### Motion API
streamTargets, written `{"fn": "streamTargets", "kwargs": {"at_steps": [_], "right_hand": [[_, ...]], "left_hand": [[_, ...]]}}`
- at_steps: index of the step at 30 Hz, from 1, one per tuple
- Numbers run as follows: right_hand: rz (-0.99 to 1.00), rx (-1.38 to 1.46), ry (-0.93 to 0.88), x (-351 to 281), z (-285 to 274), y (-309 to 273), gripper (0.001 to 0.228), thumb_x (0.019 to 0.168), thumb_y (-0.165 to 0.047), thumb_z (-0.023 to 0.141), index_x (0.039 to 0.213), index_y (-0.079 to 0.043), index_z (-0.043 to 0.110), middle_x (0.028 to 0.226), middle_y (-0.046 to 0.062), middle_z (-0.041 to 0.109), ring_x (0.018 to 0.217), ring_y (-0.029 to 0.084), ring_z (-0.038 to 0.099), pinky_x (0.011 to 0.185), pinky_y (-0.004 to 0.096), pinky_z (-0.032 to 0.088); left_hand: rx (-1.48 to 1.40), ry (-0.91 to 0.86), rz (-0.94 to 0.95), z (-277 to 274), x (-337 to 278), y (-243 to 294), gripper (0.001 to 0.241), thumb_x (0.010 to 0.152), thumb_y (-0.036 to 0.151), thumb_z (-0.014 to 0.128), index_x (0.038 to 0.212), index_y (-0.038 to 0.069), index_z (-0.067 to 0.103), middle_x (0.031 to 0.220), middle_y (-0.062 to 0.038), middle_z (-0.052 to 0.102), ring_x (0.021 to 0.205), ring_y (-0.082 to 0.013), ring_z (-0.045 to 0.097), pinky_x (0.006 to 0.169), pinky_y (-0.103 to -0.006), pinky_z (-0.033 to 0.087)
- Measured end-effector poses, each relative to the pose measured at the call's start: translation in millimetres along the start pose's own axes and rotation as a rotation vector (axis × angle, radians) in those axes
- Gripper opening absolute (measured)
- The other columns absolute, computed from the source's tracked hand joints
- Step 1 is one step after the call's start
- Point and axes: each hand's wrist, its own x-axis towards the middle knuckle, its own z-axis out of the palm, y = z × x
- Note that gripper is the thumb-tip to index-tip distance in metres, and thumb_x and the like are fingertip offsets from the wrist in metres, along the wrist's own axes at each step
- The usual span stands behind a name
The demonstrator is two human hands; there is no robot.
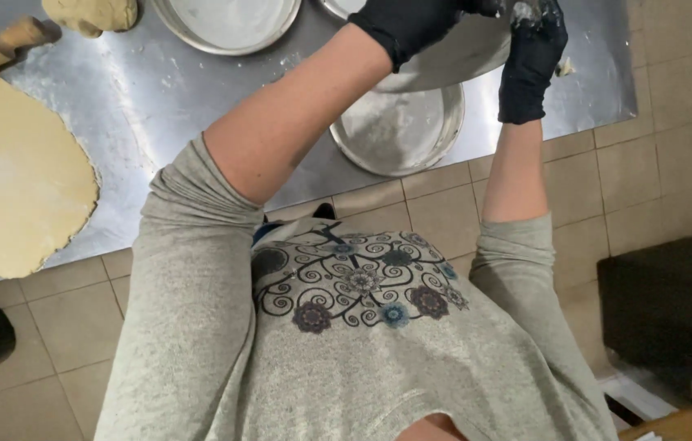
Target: Greasing and flouring several cake pans, and then placing rolled-out dough into one of the pans.
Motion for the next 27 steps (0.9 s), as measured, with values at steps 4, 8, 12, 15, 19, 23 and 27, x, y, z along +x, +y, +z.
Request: {"fn": "streamTargets", "kwargs": {"at_steps": [4,8,12,15,19,23,27], "right_hand": [[0.063,0.189,0.256,-8.3,-39.5,111.1,0.037,0.103,0.002,0.067,0.14,0.003,0.064,0.13,0.012,0.071,0.115,0.027,0.066,0.102,0.045,0.054],[0.169,0.691,0.377,-81.3,27.0,16.6,0.041,0.1,-0.014,0.062,0.139,-0.003,0.056,0.134,0.01,0.066,0.125,0.025,0.061,0.111,0.042,0.049],[0.556,1.117,0.232,-107.5,65.2,32.6,0.051,0.109,-0.034,0.058,0.149,-0.003,0.047,0.145,0.013,0.056,0.133,0.031,0.053,0.119,0.047,0.043],[0.576,1.194,0.131,-103.2,105.9,-29.3,0.058,0.108,-0.042,0.053,0.153,-0.008,0.041,0.154,0.011,0.048,0.142,0.03,0.047,0.124,0.048,0.04],[0.402,0.994,-0.007,-71.0,23.0,-4.0,0.084,0.105,-0.067,0.041,0.161,-0.004,0.04,0.164,0.015,0.045,0.151,0.035,0.042,0.132,0.05,0.029],[-0.022,0.47,0.224,-35.9,-35.8,-20.8,0.056,0.114,-0.04,0.044,0.161,-0.012,0.035,0.166,0.005,0.039,0.155,0.021,0.036,0.135,0.042,0.02],[-0.148,-0.022,-0.102,-25.6,14.0,-95.7,0.049,0.105,-0.02,0.072,0.147,-0.004,0.051,0.149,0.009,0.057,0.139,0.026,0.053,0.123,0.04,0.04]], "left_hand": [[0.03,0.179,0.415,-56.5,-31.5,48.4,0.014,0.1,0.021,0.072,0.108,0.019,0.084,0.079,-0.003,0.076,0.06,-0.0147,0.067,0.054,-0.0338,0.055],[0.04,0.216,0.329,-93.3,-88.1,46.7,0.044,0.094,0.047,0.082,0.121,0.014,0.07,0.101,-0.011,0.076,0.085,-0.0273,0.071,0.073,-0.0386,0.055],[-0.318,0.31,0.233,-58.6,-115.5,29.4,0.084,0.093,0.037,0.088,0.154,0.006,0.038,0.138,-0.022,0.062,0.126,-0.0369,0.062,0.099,-0.0406,0.052],[-0.434,0.472,0.034,-23.3,-106.1,3.2,0.056,0.106,0.029,0.071,0.155,0.018,0.046,0.135,-0.012,0.072,0.123,-0.0232,0.076,0.101,-0.0321,0.06],[-0.236,0.622,0.307,-42.9,-95.6,1.8,0.046,0.107,0.017,0.069,0.149,0.021,0.05,0.141,-0.013,0.066,0.127,-0.0269,0.071,0.106,-0.0352,0.06],[0.141,0.347,0.275,-64.8,-86.4,35.9,0.047,0.1,0.019,0.077,0.144,0.024,0.06,0.12,-0.007,0.073,0.103,-0.0282,0.072,0.084,-0.0377,0.059],[0.29,0.224,0.405,-64.2,-66.0,43.9,0.051,0.091,0.006,0.073,0.138,0.025,0.067,0.107,-0.007,0.076,0.086,-0.0254,0.074,0.069,-0.0385,0.057]]}}
